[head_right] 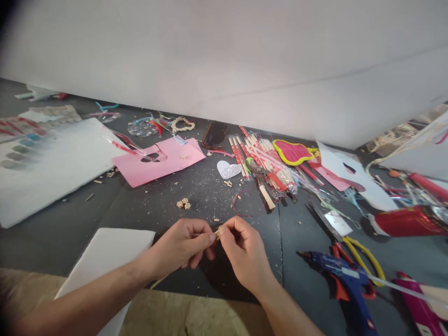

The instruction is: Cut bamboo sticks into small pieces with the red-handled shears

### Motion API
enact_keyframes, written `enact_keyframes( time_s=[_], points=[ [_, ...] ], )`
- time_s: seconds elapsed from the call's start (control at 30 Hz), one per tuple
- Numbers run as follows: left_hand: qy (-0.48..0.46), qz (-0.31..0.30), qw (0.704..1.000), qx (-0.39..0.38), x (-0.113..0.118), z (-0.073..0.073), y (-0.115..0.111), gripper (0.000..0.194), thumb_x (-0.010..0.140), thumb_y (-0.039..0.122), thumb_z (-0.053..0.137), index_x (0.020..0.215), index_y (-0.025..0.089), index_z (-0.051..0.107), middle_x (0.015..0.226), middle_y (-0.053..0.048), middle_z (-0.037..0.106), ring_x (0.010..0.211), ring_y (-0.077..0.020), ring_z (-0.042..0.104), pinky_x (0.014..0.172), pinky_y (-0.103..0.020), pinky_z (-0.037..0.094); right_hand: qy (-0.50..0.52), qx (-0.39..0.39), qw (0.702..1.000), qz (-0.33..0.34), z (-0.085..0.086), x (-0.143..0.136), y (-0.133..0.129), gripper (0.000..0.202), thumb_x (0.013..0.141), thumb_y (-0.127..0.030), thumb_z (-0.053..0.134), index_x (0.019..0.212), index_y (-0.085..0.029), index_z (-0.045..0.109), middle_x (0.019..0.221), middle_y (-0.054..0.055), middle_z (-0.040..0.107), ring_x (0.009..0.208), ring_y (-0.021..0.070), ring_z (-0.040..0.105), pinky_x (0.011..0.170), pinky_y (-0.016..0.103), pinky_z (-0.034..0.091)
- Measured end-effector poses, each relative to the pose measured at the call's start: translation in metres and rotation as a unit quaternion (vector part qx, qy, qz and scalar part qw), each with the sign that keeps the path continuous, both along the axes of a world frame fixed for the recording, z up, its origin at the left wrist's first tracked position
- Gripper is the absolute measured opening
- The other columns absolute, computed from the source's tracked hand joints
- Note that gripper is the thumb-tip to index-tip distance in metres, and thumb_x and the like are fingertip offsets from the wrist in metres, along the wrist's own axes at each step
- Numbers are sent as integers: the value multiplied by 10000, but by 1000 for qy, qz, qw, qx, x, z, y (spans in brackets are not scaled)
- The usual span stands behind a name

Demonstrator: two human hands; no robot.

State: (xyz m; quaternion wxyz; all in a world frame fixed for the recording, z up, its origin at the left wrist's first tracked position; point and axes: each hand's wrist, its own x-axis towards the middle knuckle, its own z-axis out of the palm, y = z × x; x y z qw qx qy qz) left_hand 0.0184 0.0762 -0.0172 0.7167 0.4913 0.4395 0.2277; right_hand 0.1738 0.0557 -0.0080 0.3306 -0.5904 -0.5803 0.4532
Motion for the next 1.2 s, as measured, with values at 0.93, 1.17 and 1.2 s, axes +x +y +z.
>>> enact_keyframes(
  time_s=[0.93,1.17,1.2],
  points=[
    [-187,93,974,-86,-14,-4,19,233,735,355,577,681,137,516,565,-16,622,324,-15,306,322,-148,133,-555,172,811,71,33,67,81,203,841,-217,469,950,-143,624,1062,159,576,1058,286,481,942,476,326],
    [-193,98,973,-79,-17,-5,21,210,738,332,569,684,136,517,562,-10,610,338,-14,313,328,-148,129,-603,76,792,55,19,92,120,300,867,-337,516,1121,-178,534,1126,62,564,927,172,578,782,381,491],
    [-193,92,974,-78,-16,-6,20,208,741,332,565,686,138,517,563,-10,609,336,-15,315,327,-149,128,-601,74,794,54,18,91,120,294,869,-332,513,1122,-184,537,1136,67,561,936,174,575,788,378,490]
  ],
)
